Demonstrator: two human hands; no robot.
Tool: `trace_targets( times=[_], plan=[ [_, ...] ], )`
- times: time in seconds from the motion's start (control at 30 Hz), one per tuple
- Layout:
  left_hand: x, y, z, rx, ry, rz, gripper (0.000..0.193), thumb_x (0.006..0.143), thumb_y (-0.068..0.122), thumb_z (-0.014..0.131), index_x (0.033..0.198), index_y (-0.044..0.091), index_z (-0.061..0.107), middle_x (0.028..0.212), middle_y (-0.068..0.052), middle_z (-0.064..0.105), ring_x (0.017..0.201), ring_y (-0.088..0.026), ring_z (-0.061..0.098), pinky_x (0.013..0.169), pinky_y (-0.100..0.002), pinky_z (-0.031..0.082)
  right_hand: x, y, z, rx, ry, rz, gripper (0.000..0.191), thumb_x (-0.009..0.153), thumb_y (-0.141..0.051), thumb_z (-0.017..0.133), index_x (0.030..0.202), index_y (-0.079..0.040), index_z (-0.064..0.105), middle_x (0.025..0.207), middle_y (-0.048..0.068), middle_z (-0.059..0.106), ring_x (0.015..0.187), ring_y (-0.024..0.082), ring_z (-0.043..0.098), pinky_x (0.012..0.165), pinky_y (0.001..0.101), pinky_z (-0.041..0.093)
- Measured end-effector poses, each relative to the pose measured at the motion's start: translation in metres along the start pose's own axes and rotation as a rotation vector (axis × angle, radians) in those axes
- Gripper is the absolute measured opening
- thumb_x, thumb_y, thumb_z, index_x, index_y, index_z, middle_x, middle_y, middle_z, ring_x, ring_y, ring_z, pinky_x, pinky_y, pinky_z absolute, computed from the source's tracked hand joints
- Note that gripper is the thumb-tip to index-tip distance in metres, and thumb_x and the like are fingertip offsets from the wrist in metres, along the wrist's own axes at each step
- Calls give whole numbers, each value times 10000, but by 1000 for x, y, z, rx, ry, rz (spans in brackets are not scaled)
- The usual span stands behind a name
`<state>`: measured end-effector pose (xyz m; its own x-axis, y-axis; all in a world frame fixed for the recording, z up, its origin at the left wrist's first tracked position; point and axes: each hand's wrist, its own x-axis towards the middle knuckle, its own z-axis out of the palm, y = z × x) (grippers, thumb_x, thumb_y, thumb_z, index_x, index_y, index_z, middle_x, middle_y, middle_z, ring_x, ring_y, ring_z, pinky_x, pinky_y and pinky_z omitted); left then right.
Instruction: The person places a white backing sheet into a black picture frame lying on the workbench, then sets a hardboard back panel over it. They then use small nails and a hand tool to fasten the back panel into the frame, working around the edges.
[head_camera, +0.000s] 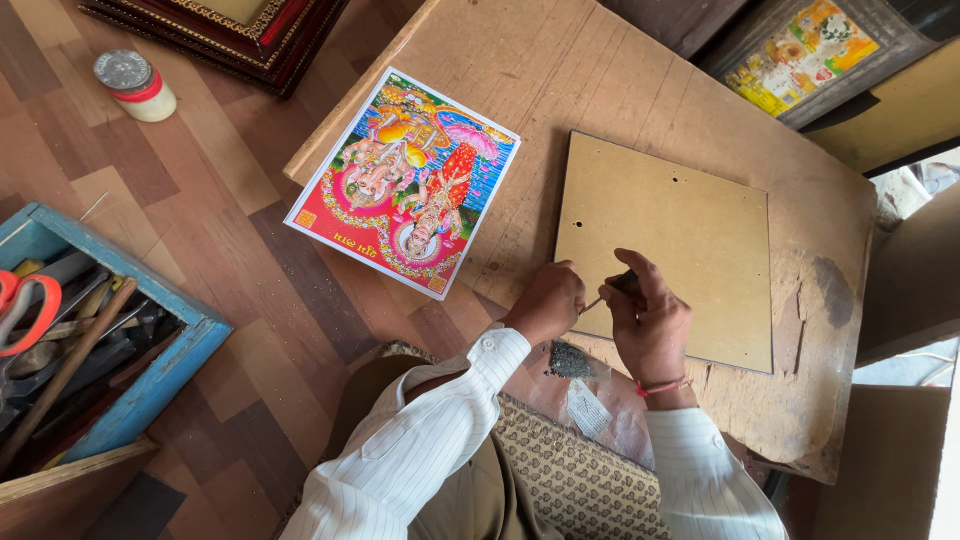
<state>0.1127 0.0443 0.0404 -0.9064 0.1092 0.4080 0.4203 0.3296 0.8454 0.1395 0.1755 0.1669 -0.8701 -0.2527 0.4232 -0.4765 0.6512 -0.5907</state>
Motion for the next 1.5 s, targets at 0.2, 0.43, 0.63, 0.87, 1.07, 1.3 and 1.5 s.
trace_targets(
  times=[0.2, 0.43, 0.63, 0.87, 1.07, 1.3, 1.5],
  plan=[
    [1, 3, -3, -6, -3, -53, 155, 687, -100, 639, 591, 21, 650, 708, -176, 631, 802, -349, 648, 735, -455, 535, 0, 0, 7, -116, 82, 44, 375, 867, -140, 873, 1166, -104, 650, 812, 48, 724, 684, 121, 713, 634, 272, 583],
    [2, 6, -4, -3, -31, -61, 154, 693, -105, 635, 592, 11, 625, 706, -160, 631, 828, -339, 656, 739, -444, 543, 1, -6, -3, -75, -11, 37, 509, 916, -68, 771, 1398, -84, 611, 839, 68, 706, 698, 153, 686, 652, 285, 563],
    [0, 4, -1, -25, 10, -64, 149, 685, -105, 654, 595, 12, 634, 739, -170, 628, 822, -347, 648, 741, -455, 538, 2, 5, -2, -24, 33, 84, 276, 901, -85, 775, 1155, -81, 666, 827, 36, 754, 712, 118, 733, 658, 262, 593],
    [3, 3, -2, 21, -26, -33, 171, 716, -86, 639, 588, 27, 638, 701, -149, 663, 831, -327, 658, 775, -442, 549, 4, -1, 5, -189, 71, 98, 464, 848, -148, 854, 1254, -64, 645, 757, 62, 722, 626, 156, 695, 610, 298, 571],
    [4, 2, -1, 144, -59, -60, 147, 714, -43, 677, 590, 35, 671, 781, -198, 638, 819, -366, 647, 764, -471, 534, 4, -2, -3, -23, -31, -68, 429, 985, -86, 705, 1402, -65, 604, 934, 52, 762, 813, 138, 755, 716, 296, 601],
    [1, 5, 0, -6, -30, -101, 124, 701, -60, 659, 614, 27, 648, 794, -189, 636, 791, -363, 658, 726, -464, 546, 3, 3, 7, -141, 118, 68, 225, 877, -160, 844, 1017, -66, 695, 767, 68, 733, 658, 160, 723, 620, 301, 579],
    [1, 5, 0, -14, 16, 1, 141, 696, -74, 647, 599, 28, 639, 679, -146, 658, 796, -338, 661, 733, -457, 545, 3, -3, -1, -219, 53, 74, 397, 879, -148, 826, 1246, -61, 700, 767, 91, 715, 624, 192, 689, 600, 312, 556]
  ],
)
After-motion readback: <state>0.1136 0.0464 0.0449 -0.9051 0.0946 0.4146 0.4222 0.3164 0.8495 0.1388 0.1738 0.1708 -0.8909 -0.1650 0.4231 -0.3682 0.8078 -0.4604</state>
